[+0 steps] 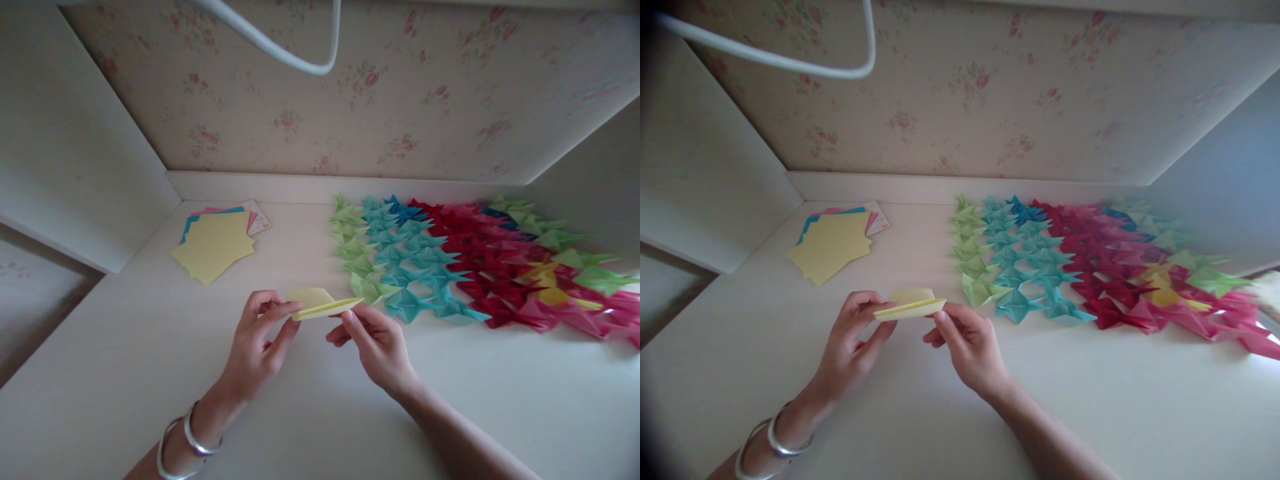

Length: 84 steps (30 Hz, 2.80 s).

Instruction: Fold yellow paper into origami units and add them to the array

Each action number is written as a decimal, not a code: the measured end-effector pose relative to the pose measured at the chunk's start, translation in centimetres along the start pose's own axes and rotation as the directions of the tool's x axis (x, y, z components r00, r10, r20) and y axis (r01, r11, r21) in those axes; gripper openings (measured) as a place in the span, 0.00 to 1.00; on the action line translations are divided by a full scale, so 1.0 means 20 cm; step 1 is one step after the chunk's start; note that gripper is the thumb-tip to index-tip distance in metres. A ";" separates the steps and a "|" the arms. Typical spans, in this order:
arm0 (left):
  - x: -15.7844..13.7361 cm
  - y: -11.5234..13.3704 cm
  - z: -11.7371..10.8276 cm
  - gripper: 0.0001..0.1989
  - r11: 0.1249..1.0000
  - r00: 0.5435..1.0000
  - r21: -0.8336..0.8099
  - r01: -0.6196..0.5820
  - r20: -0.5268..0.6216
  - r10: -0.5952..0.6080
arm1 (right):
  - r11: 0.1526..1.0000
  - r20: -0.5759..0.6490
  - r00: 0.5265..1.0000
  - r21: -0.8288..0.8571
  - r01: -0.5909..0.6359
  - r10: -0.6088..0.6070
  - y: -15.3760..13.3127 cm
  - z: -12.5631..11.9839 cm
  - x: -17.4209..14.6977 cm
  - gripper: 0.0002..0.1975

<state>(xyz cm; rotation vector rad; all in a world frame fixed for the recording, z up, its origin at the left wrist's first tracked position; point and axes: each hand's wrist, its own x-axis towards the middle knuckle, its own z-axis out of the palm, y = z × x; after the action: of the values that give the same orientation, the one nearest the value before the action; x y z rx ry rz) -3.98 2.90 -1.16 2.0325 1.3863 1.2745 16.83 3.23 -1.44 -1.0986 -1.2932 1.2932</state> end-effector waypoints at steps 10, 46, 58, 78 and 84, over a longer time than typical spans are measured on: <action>0.02 0.05 -0.03 0.07 0.930 0.969 -0.341 0.140 0.242 -0.057 | 0.952 0.070 0.966 -0.165 0.259 -0.251 0.03 -0.02 -0.02 0.08; 0.00 0.04 0.00 0.07 0.926 0.937 -0.193 0.324 0.198 -0.286 | 0.924 0.023 0.979 -0.328 0.198 -0.202 0.07 0.02 -0.02 0.10; 0.01 0.02 0.01 0.09 0.951 0.954 -0.119 0.284 0.133 -0.269 | 0.951 0.143 0.969 -0.207 0.229 -0.202 0.01 -0.02 0.00 0.05; -0.03 0.01 0.01 0.09 1.000 1.000 -0.023 -0.021 0.012 0.021 | 0.878 0.264 0.956 -0.419 0.231 -0.126 -0.02 -0.02 0.00 0.06; -0.01 0.03 0.01 0.08 0.977 0.977 -0.041 0.209 0.052 -0.206 | 0.918 0.128 0.979 -0.347 0.194 -0.159 0.00 0.00 0.00 0.07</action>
<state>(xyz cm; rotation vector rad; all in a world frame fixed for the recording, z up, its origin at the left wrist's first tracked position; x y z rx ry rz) -3.60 2.58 -0.92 1.8209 1.4888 1.1503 16.92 3.29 -1.45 -1.1445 -1.7100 1.0086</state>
